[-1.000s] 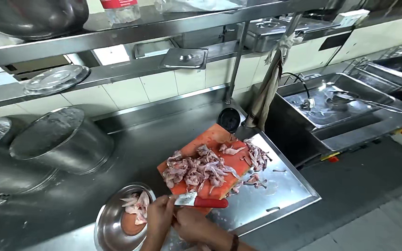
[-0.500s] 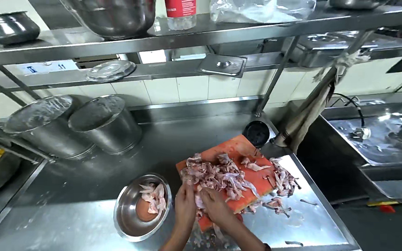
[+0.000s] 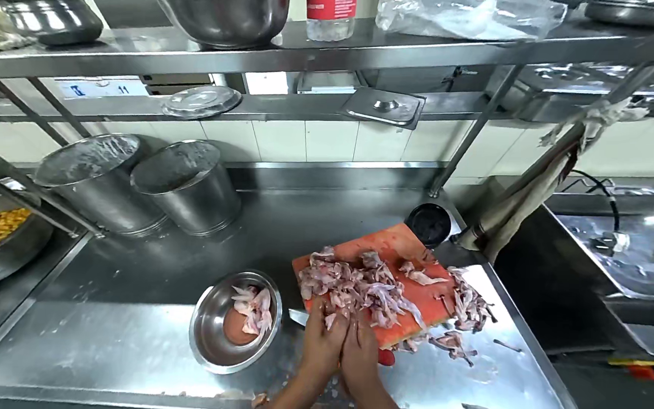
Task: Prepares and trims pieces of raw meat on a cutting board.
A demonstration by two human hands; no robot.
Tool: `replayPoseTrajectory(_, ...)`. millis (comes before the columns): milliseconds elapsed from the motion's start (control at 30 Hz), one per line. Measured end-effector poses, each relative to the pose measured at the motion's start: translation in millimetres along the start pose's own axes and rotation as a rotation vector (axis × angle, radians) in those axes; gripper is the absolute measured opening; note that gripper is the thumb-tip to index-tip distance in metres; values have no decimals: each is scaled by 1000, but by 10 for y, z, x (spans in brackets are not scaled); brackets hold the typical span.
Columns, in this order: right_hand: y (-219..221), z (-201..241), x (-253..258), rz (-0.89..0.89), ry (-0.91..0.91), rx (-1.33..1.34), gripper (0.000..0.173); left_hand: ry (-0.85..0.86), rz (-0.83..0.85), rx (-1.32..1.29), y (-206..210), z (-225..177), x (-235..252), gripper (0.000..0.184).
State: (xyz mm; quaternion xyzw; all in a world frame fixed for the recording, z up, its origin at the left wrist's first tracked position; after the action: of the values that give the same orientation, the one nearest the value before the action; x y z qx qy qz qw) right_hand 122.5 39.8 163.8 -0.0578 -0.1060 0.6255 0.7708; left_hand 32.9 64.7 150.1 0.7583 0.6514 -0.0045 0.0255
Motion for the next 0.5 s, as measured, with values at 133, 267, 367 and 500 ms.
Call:
replayPoseTrajectory(133,78,-151,-75,-64,133,107,39,-64,4,81,-13,106,-13,36)
replayPoseTrajectory(267,299,-462,-113,9,336,411,38,-262,83,148,-211,427,-52,61)
replayPoseTrajectory(367,486,-585,-237,104,358,532,23,-423,52,6,-360,607,-211,68)
replayPoseTrajectory(500,405,-789,-214,520,224,138,27,-538,-33,-85,-541,744,-382,47)
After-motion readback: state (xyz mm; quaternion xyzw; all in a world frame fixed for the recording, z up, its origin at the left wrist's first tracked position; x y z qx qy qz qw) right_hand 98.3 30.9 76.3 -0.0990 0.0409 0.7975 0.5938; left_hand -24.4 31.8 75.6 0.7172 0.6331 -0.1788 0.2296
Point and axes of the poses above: each hand's wrist, its own x-axis towards the middle knuckle, its own y-axis out of the palm, z = x × y, the point moved 2 cm from there along x, towards the middle knuckle, and after that the axes turned 7 degrees about z, right-handed, at the moved point
